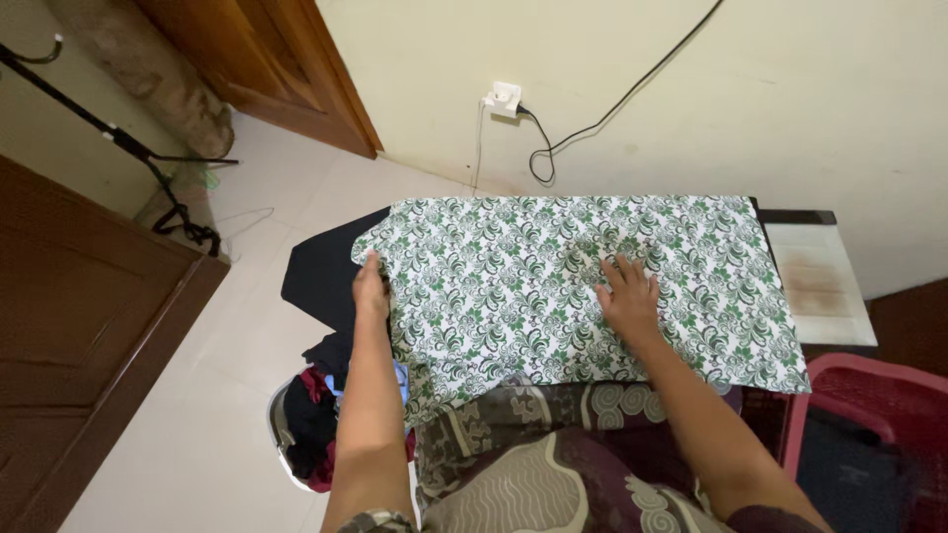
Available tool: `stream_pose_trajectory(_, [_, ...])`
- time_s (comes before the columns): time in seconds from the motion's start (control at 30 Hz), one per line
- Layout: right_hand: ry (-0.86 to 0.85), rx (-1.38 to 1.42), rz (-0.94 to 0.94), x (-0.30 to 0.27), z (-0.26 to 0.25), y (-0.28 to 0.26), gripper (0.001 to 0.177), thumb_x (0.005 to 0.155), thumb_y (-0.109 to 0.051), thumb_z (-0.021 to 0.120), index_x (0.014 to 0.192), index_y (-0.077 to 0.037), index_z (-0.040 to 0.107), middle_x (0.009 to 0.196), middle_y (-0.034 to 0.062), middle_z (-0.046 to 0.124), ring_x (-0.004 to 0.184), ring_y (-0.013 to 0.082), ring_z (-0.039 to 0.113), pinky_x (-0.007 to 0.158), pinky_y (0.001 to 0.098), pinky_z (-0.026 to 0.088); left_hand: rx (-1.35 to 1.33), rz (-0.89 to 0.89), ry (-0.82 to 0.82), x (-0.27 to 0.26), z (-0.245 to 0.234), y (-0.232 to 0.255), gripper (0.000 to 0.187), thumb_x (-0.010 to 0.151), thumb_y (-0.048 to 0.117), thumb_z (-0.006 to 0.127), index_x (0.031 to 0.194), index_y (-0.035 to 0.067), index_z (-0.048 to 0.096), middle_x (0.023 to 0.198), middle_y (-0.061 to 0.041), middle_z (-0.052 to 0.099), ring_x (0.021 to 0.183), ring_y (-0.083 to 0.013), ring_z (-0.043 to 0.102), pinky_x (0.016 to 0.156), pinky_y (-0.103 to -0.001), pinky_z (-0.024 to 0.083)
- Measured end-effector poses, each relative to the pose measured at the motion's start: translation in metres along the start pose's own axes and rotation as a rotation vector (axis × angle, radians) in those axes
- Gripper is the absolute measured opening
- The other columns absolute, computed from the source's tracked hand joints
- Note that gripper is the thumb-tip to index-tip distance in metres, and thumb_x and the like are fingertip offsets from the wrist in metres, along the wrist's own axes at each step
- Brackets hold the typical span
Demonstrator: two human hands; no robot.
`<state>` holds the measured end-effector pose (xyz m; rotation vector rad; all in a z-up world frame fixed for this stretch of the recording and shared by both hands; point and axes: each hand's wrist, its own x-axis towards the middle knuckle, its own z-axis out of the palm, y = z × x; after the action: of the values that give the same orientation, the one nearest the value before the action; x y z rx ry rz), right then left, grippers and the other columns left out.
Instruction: The person folds several garments on a black ironing board and places them into a red laundry basket. They handle a black t-shirt with a graphic, a plain black shirt, and a patterned white-and-green shirt, smoothing and folding each before stacking them in the basket.
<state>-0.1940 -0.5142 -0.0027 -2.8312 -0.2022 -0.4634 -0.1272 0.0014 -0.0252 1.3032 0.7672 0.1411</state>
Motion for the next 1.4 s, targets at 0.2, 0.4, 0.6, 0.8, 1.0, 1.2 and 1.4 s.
stream_pose_trajectory(0.2, [-0.049,0.040,0.237,0.007,-0.023,0.048,0.054,0.098,-0.040,0.055,0.150,-0.024,0.054,0.160,0.0105,0.044,0.150,0.0353,0.035,0.116,0.0672,0.023,0.907,0.323,0.038,-0.045,-0.012,-0.027,0.043,0.093,0.046,0.067,0.102,0.006,0.079,0.087,-0.022,0.075,0.083,-0.0351,0.074,0.077,-0.044,0.055])
stream_pose_trajectory(0.4, [0.036,-0.061,0.507,-0.021,-0.059,0.123,0.055,0.101,-0.042,0.055,0.148,-0.015,0.054,0.163,0.0147,0.040,0.151,0.0406,0.031,0.116,0.0718,0.017,0.868,0.554,0.275,-0.068,-0.036,-0.017,0.039,0.099,0.040,0.062,0.095,0.004,0.075,0.088,-0.023,0.072,0.083,-0.0444,0.068,0.074,-0.051,0.052])
stream_pose_trajectory(0.6, [0.183,-0.082,0.552,-0.046,-0.073,0.137,0.054,0.102,-0.039,0.058,0.149,-0.013,0.056,0.161,0.0216,0.041,0.147,0.0458,0.033,0.114,0.0719,0.018,1.024,0.488,0.069,-0.071,-0.034,-0.016,0.050,0.105,0.047,0.060,0.090,0.001,0.073,0.086,-0.026,0.071,0.085,-0.0476,0.066,0.076,-0.053,0.051])
stream_pose_trajectory(0.8, [0.003,-0.050,0.271,-0.009,-0.058,0.083,0.050,0.101,-0.030,0.065,0.146,-0.009,0.056,0.164,0.0222,0.041,0.153,0.0412,0.039,0.131,0.0529,0.027,0.845,0.534,0.196,-0.109,-0.027,-0.019,0.037,0.103,0.037,0.059,0.091,0.003,0.068,0.083,-0.023,0.070,0.081,-0.0467,0.067,0.072,-0.054,0.050])
stream_pose_trajectory(1.0, [-0.267,0.077,-0.115,0.045,-0.036,0.037,0.058,0.099,-0.041,0.058,0.151,-0.016,0.048,0.162,0.0153,0.038,0.147,0.0372,0.037,0.117,0.0561,0.032,0.953,0.517,0.199,-0.125,-0.031,0.001,0.034,0.102,0.035,0.062,0.090,0.004,0.065,0.083,-0.025,0.069,0.081,-0.0480,0.065,0.072,-0.055,0.050])
stream_pose_trajectory(1.2, [-0.270,0.028,0.406,0.072,-0.047,0.092,0.067,0.097,-0.048,0.056,0.155,-0.017,0.040,0.167,0.0079,0.030,0.152,0.0355,0.025,0.113,0.0749,0.016,0.967,0.517,0.223,-0.118,-0.032,0.002,0.033,0.101,0.034,0.061,0.090,0.004,0.066,0.084,-0.024,0.070,0.081,-0.0485,0.065,0.071,-0.057,0.049])
stream_pose_trajectory(1.4, [-0.118,-0.012,0.456,0.015,-0.058,0.130,0.062,0.101,-0.047,0.050,0.157,-0.021,0.043,0.169,0.0088,0.029,0.155,0.0378,0.023,0.118,0.0716,0.016,0.946,0.506,0.257,-0.112,-0.035,-0.009,0.034,0.099,0.038,0.062,0.094,0.005,0.069,0.085,-0.025,0.071,0.082,-0.0483,0.067,0.073,-0.055,0.051])
